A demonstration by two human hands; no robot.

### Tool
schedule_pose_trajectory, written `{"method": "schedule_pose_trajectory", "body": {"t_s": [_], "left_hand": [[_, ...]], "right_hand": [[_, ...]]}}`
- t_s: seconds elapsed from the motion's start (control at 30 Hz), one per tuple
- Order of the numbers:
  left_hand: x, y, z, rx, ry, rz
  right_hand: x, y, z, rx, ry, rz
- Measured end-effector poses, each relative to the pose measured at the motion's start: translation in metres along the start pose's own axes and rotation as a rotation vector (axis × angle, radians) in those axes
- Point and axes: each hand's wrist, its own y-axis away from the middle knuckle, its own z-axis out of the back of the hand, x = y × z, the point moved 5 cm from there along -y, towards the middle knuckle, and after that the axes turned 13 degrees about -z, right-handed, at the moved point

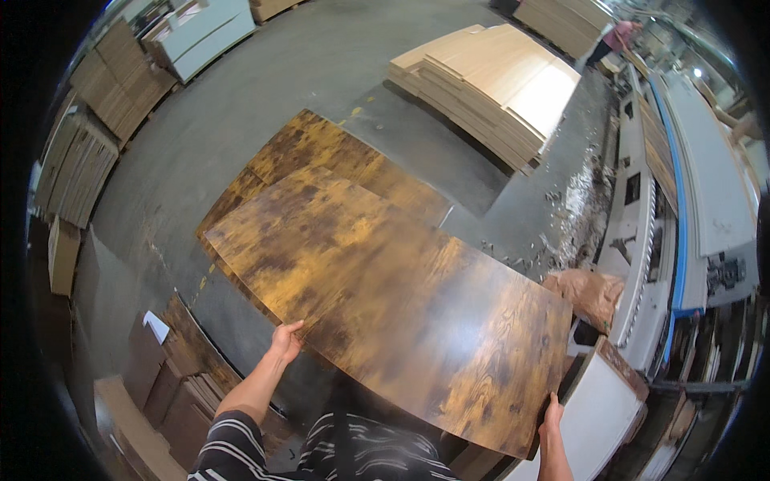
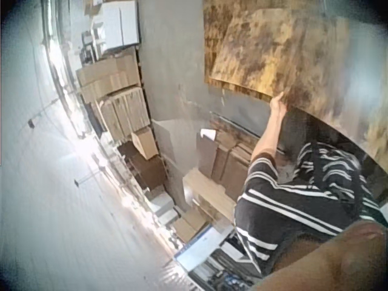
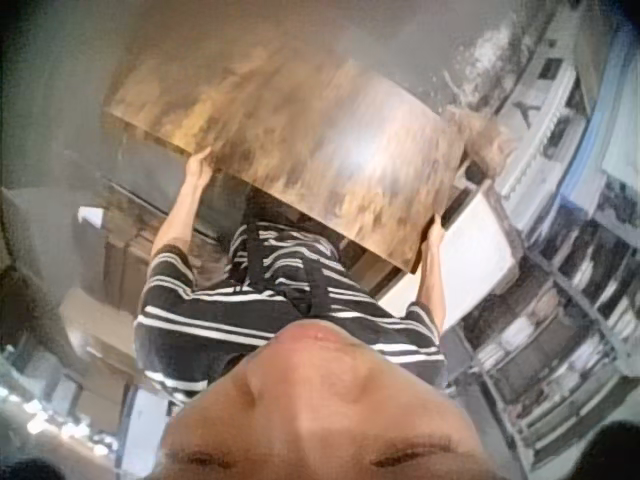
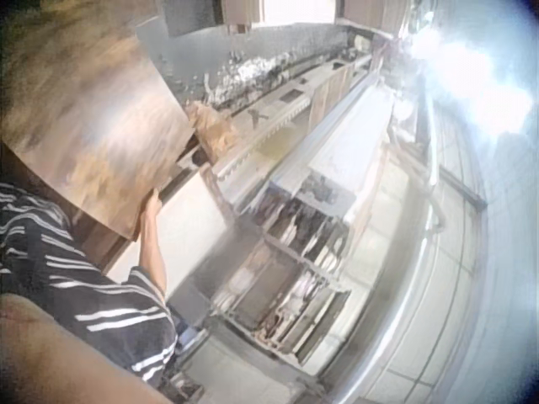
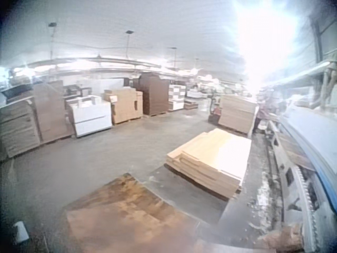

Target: The person walks through a warehouse, picks up a wooden pallet, and places it on the floor. They then repeatedly pick up large wood panels from a nearby stack and place them onto the pallet, building a neat stack.

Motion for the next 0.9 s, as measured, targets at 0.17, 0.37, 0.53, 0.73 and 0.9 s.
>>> {"method": "schedule_pose_trajectory", "body": {"t_s": [0.17,0.37,0.53,0.73,0.9], "left_hand": [[0.040,-0.055,-0.046,-0.097,-0.017,-0.123],[0.103,-0.151,-0.124,-0.149,0.055,-0.227],[0.169,-0.242,-0.156,-0.262,0.122,-0.271],[0.212,-0.361,-0.159,-0.224,0.177,-0.282],[0.210,-0.465,-0.154,-0.232,0.202,-0.372]], "right_hand": [[0.092,-0.085,-0.079,-0.059,0.199,-0.051],[0.179,-0.267,-0.162,-0.081,0.384,0.065],[0.238,-0.339,-0.245,0.075,0.221,0.149],[0.271,-0.432,-0.360,0.018,0.415,0.122],[0.237,-0.534,-0.481,0.310,0.131,0.161]]}}
